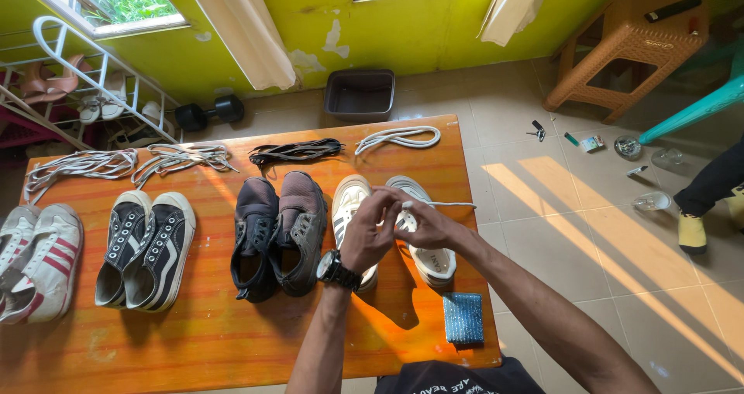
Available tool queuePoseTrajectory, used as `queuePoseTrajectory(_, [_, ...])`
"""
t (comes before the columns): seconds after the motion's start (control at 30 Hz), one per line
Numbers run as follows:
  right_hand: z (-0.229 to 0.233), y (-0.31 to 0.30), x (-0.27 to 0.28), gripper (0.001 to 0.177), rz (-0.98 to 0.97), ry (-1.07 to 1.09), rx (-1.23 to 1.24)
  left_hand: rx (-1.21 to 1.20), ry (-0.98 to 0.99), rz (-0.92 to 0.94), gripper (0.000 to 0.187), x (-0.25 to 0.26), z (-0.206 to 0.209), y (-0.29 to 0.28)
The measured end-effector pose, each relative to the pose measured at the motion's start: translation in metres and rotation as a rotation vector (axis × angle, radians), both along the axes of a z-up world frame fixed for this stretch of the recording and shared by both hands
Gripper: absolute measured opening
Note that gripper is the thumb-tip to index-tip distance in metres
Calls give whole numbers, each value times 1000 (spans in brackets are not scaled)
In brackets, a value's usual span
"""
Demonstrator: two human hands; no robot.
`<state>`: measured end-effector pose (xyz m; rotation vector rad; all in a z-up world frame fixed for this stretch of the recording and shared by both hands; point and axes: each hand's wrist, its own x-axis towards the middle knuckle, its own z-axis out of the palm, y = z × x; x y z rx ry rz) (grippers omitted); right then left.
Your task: The person scrubs a white sneaker with a blue abrasive pad, then laces both white sneakers with white laces. The person handles the shoes and laces by hand on a wooden table.
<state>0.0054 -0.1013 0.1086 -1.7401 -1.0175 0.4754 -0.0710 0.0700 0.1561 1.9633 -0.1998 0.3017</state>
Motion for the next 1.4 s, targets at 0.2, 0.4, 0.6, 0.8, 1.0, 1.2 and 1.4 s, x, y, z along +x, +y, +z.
queuePoseTrajectory(0.2, [-12,-41,24,34,-68,407,67,166,138,172,16,16,-5,46])
queuePoseTrajectory(0.4, [-12,-84,51,38,-303,395,-90,229,163,185,21,5,-32,68])
queuePoseTrajectory(0.6, [-12,-82,57,34,-388,706,256,131,479,51,32,-6,-74,11])
queuePoseTrajectory(0.8, [-12,-95,62,47,-556,641,112,149,466,109,55,-11,-102,-50])
queuePoseTrajectory(1.0, [-8,-104,66,42,-577,687,128,355,503,171,90,-3,-109,-71])
queuePoseTrajectory(1.2, [-26,-98,59,44,-643,547,-88,196,437,282,76,4,-145,-71])
queuePoseTrajectory(1.4, [-46,-83,44,41,-554,507,-194,81,316,243,62,-4,-182,-55])
